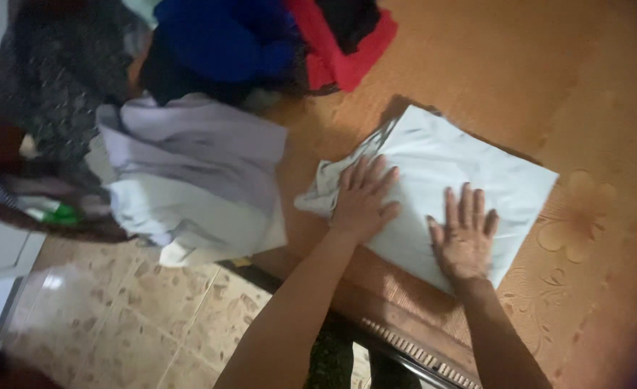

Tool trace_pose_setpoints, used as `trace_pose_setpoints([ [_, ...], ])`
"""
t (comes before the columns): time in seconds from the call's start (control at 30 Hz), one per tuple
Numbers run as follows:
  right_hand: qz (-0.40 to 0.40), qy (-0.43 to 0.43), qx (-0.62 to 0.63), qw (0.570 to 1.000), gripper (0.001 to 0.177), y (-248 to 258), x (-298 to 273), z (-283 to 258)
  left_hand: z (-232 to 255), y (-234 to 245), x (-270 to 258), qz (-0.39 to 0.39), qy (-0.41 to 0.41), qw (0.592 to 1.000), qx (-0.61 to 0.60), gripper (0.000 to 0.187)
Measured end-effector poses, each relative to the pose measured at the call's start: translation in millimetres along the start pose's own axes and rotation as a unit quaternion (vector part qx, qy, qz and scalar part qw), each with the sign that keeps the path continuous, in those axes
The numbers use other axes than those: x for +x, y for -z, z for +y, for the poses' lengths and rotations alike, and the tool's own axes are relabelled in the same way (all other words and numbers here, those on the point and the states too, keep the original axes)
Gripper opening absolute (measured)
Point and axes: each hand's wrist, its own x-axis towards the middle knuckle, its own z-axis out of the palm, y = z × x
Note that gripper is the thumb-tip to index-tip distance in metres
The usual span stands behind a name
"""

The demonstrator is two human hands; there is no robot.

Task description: The person folds two shirts on a wooden table. First, a white shirt is smoothed, sleeves folded in, and the body folded into a compact rectangle. Then a light blue striped shirt is unfolded, sleeves aligned, and folded similarly. The folded shirts are placed on the table.

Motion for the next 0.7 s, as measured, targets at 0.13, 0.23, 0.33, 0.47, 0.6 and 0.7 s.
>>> trace_pose_setpoints([
  [0.13, 0.087, 0.02, 0.022, 0.996, 0.059, 27.8, -18.5, 0.8, -2.0, 0.6, -12.1, 0.017, 0.031, 0.999, -0.001, 0.07],
  [0.23, 0.18, -0.015, -0.078, 0.98, 0.054, 3.7, -22.2, 36.0, -3.7, 1.3, -7.3, 0.051, 0.076, 0.996, -0.016, 0.078],
  [0.33, 0.155, -0.099, -0.153, 0.971, 0.059, -28.8, -22.4, 67.7, -6.7, -14.6, -6.6, 0.064, 0.112, 0.991, -0.019, 0.083],
  [0.47, 0.25, -0.095, 0.049, 0.962, 0.042, -11.7, -17.3, 46.9, -8.2, -10.7, -5.7, 0.097, 0.094, 0.991, 0.001, 0.086],
  [0.6, 0.155, -0.154, 0.205, 0.954, 0.044, 17.4, -24.0, 44.6, -10.2, -0.6, -17.0, 0.105, 0.083, 0.991, -0.019, 0.067],
  [0.7, 0.079, -0.185, 0.186, 0.962, 0.049, 17.6, -28.1, 74.1, -8.3, -10.1, -28.1, 0.032, 0.102, 0.994, 0.007, 0.077],
])
